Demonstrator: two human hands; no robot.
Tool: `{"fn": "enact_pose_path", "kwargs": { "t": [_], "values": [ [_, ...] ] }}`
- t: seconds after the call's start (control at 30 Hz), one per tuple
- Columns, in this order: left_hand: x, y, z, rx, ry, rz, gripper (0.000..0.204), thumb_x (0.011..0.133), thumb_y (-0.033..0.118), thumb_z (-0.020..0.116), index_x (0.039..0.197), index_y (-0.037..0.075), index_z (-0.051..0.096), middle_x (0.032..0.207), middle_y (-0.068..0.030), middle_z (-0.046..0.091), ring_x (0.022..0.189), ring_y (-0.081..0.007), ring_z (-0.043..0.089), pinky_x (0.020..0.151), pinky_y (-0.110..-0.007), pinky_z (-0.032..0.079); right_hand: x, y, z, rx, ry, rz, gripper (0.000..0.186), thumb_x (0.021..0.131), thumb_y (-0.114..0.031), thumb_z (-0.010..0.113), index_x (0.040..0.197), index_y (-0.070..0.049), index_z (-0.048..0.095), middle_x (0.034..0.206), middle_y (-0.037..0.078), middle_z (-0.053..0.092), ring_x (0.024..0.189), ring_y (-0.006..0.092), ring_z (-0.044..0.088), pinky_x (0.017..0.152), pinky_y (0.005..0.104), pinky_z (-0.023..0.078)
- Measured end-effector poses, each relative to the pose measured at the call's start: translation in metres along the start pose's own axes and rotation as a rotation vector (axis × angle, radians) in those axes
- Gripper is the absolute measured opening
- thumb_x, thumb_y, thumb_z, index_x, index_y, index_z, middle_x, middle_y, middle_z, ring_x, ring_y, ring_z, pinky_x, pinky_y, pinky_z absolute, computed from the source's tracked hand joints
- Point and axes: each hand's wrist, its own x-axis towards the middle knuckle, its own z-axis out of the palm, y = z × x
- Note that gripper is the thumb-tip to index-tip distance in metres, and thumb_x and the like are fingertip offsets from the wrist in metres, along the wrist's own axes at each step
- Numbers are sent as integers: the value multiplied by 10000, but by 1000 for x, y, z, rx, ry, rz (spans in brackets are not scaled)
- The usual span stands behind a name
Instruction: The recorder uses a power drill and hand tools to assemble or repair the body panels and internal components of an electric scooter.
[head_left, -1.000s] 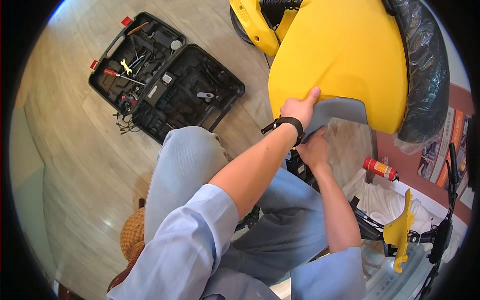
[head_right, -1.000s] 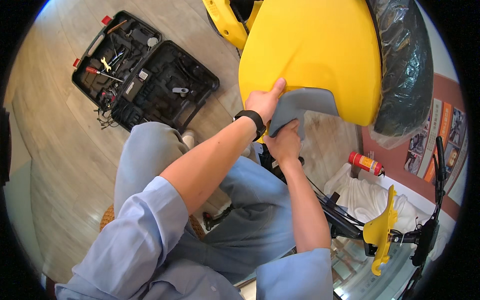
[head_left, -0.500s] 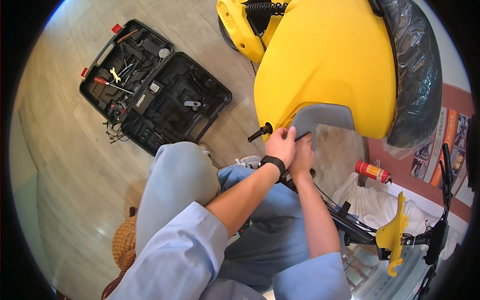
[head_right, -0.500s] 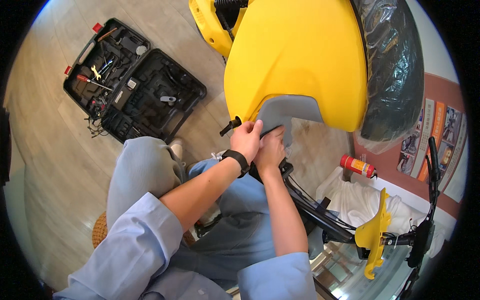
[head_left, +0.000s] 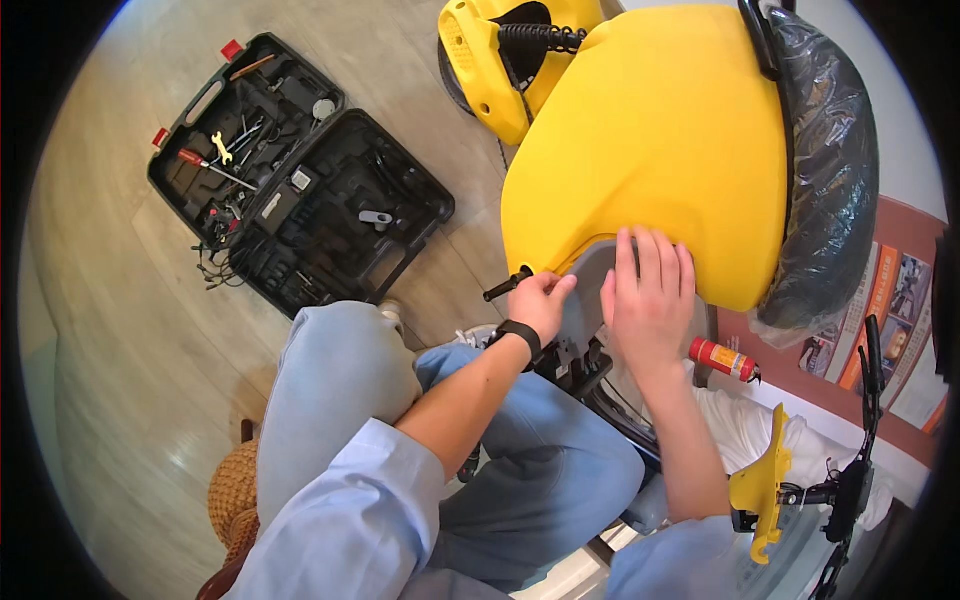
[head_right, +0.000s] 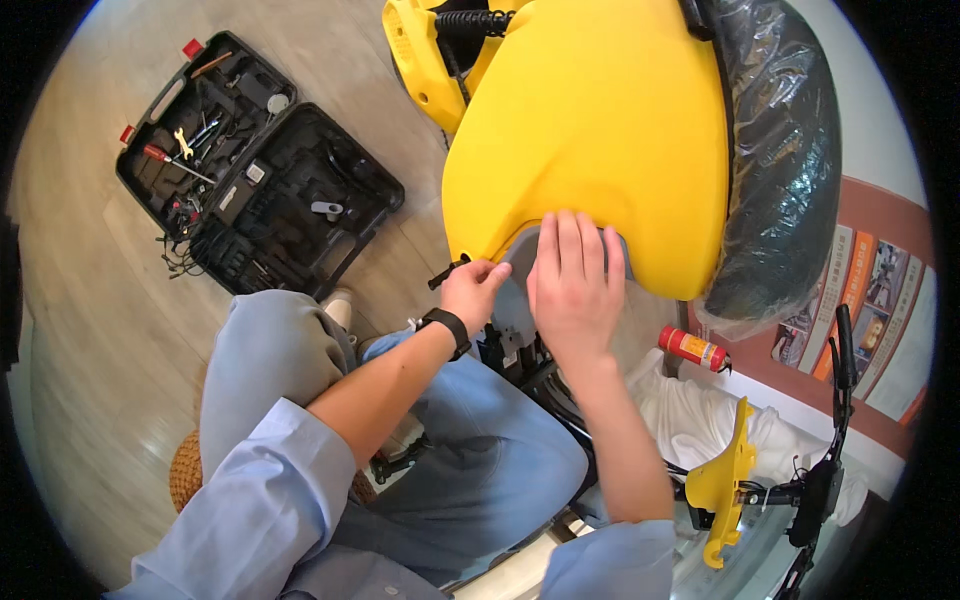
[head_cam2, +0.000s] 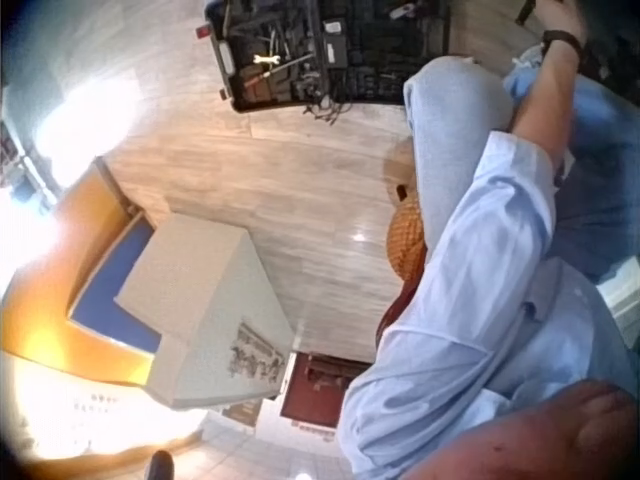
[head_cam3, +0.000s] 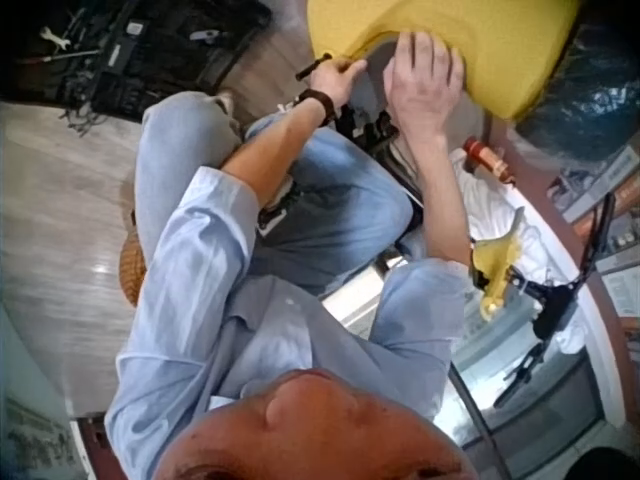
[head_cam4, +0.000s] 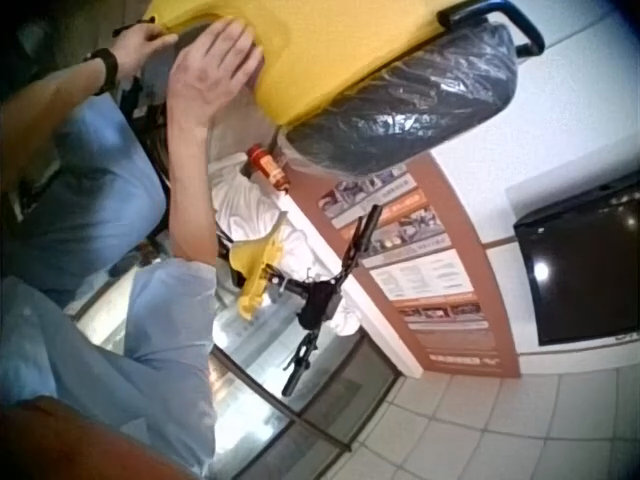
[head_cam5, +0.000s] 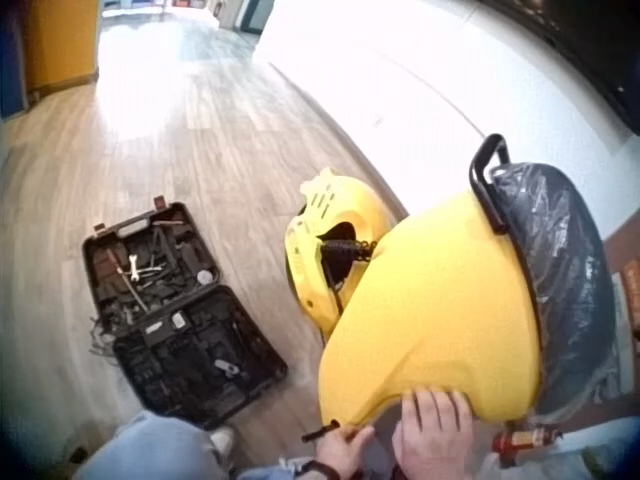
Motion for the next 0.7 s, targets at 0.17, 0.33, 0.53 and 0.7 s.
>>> {"fn": "enact_pose_path", "kwargs": {
  "t": [0.17,0.33,0.53,0.7],
  "values": [
    [3,0,3,-2,-36,46,357,838,359,642,931,15,674,808,-116,680,737,-211,638,699,-323,487,-11,27,13,-222,-42,-300,394,787,-204,523,1139,-36,582,1189,64,538,1174,199,470,1047,423,313],
    [6,-3,1,3,-53,67,338,835,341,648,935,20,683,805,-129,679,723,-214,636,688,-317,485,-14,8,42,-170,-12,-297,370,787,-215,514,1095,-23,582,1144,121,536,1155,237,467,1031,403,334],
    [6,-4,-4,176,104,255,277,833,282,618,832,14,691,691,-154,650,650,-268,642,642,-341,491,7,-8,42,-81,7,-211,280,735,-230,558,935,-40,606,1032,106,563,1029,230,497,960,356,362],
    [0,55,-16,164,552,449,166,780,163,615,858,20,649,737,-129,614,710,-285,611,671,-359,479,10,-1,53,-9,18,-135,228,730,-215,553,875,-47,607,968,81,578,1005,223,497,924,340,369]
  ]
}}
